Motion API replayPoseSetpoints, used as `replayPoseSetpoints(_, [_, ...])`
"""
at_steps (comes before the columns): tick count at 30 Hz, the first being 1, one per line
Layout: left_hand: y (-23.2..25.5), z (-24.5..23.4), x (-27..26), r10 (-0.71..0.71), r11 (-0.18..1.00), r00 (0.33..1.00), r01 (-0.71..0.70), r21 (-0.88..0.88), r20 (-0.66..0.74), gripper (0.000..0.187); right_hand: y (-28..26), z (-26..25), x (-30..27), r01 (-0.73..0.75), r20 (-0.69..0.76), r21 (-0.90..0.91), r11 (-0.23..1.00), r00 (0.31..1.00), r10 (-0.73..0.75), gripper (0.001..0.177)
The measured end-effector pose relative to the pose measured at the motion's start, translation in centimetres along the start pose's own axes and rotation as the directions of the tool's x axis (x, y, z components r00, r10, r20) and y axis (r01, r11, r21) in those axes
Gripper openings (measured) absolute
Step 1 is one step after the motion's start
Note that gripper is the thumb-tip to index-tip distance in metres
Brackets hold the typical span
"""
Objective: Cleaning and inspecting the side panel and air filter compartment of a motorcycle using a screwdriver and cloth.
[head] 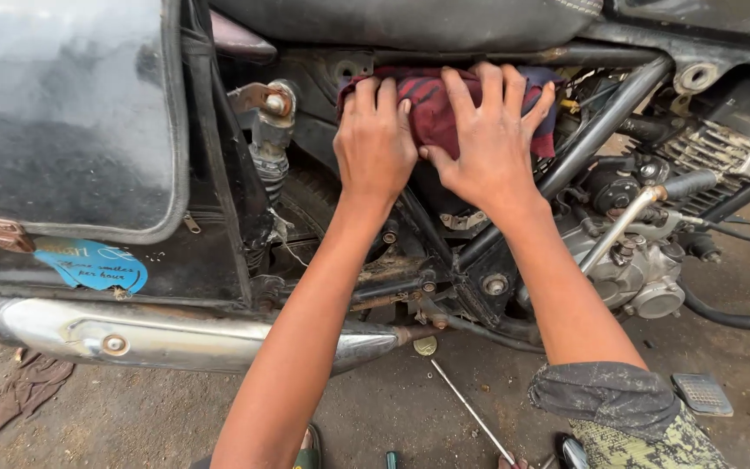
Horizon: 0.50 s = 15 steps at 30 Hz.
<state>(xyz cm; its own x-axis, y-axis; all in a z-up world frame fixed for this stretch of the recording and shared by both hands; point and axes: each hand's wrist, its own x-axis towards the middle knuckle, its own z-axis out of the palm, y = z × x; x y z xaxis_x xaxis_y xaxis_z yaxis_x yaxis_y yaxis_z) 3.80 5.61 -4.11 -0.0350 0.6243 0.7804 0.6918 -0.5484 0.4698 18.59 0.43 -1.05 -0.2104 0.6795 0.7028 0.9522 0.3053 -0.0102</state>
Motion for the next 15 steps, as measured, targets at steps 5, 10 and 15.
replayPoseSetpoints(5, [1.7,0.6,-2.0,0.004,1.0,0.997,-0.004,-0.003,-0.077,0.043,0.7,0.1,0.6,0.026,-0.034,0.007,1.0,0.999,-0.025,0.084])
replayPoseSetpoints(10, [4.4,0.4,-4.0,-0.189,0.963,0.97,0.153,-0.222,-0.152,0.062,3.3,-0.7,1.2,0.08,-0.125,0.119,0.99,0.99,-0.065,0.065])
replayPoseSetpoints(15, [6.1,0.4,-5.4,-0.387,0.882,0.911,0.322,-0.343,-0.14,0.08,5.1,-0.6,1.1,0.254,-0.226,0.387,0.886,0.958,-0.176,0.039])
